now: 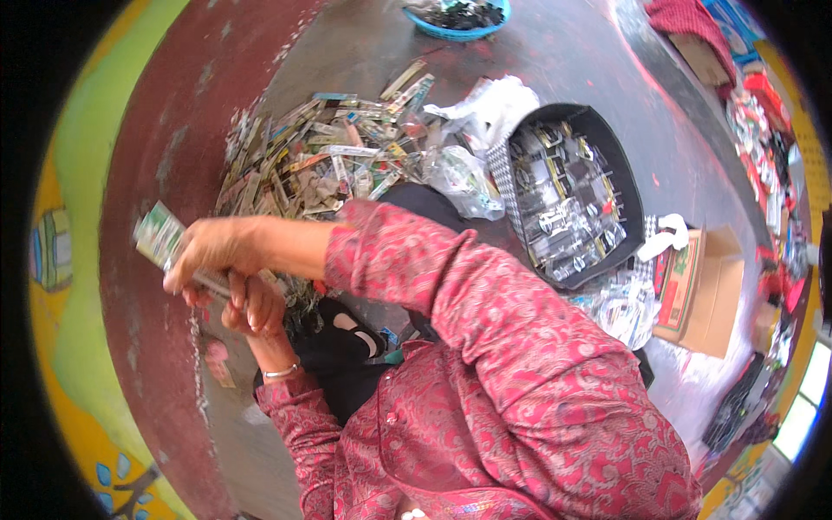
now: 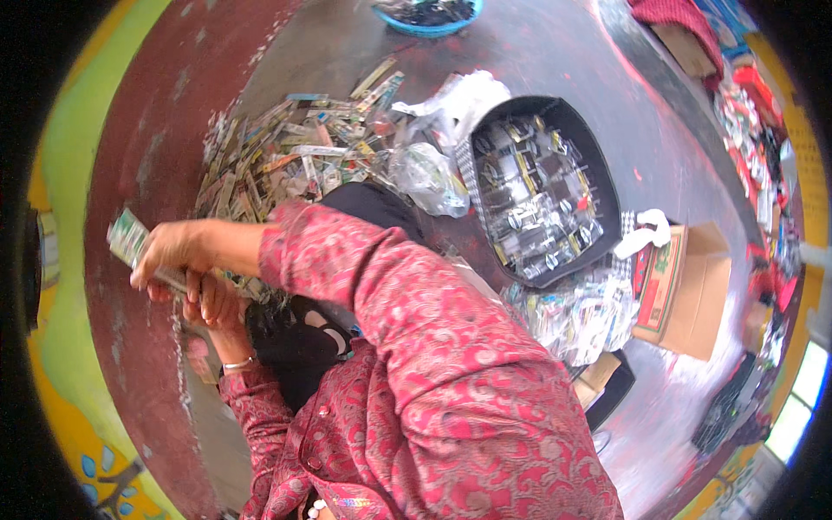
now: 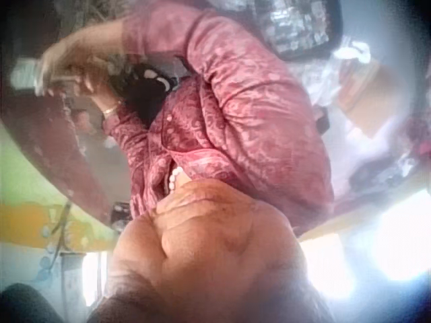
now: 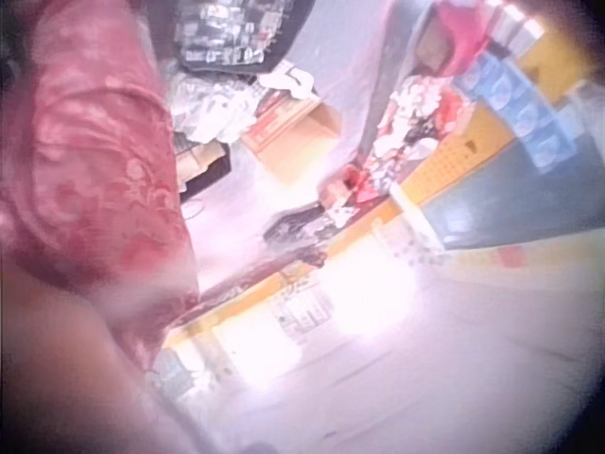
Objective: The person wipes several long plastic packaging strips with a white cloth, one at a time, and then places them into a basket while sitting on a low stool.
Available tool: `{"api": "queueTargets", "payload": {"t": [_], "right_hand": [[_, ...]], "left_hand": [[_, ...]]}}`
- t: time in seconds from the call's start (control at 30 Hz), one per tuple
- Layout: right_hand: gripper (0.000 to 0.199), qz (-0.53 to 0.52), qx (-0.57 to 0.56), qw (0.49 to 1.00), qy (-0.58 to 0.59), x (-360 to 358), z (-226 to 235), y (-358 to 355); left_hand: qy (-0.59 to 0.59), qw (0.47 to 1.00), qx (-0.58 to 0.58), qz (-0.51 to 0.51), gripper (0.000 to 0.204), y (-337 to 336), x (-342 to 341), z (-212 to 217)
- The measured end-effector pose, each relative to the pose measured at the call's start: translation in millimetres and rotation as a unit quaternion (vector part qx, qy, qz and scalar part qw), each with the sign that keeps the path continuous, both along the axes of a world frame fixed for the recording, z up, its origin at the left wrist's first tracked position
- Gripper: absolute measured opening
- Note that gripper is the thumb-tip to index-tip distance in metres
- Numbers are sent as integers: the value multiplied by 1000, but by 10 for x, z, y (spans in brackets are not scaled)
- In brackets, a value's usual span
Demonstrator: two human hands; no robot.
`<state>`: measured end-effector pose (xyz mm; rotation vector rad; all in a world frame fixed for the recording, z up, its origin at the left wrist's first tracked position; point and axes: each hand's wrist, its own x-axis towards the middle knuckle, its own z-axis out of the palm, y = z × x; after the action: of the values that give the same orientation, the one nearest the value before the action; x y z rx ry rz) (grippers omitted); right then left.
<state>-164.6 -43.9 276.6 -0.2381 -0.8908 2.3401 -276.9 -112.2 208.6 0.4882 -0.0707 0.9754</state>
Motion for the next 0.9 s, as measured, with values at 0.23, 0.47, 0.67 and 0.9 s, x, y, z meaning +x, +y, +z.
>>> {"api": "queueTargets", "payload": {"t": [0.23,0.47,0.67,0.9], "right_hand": [[22,-138,302,941,-60,-193,-33,-175],[13,-207,114,971,29,1038,262,267],[30,-283,-5,955,86,1989,-270,534],[27,-401,-134,890,-171,2845,-1498,493]], "left_hand": [[199,875,-275,346,24,-50,28,-51],[219,976,-13,-13,28,612,636,304],[345,925,-11,-159,40,1051,1677,149],[504,830,103,-217,90,1323,2100,-791]]}}
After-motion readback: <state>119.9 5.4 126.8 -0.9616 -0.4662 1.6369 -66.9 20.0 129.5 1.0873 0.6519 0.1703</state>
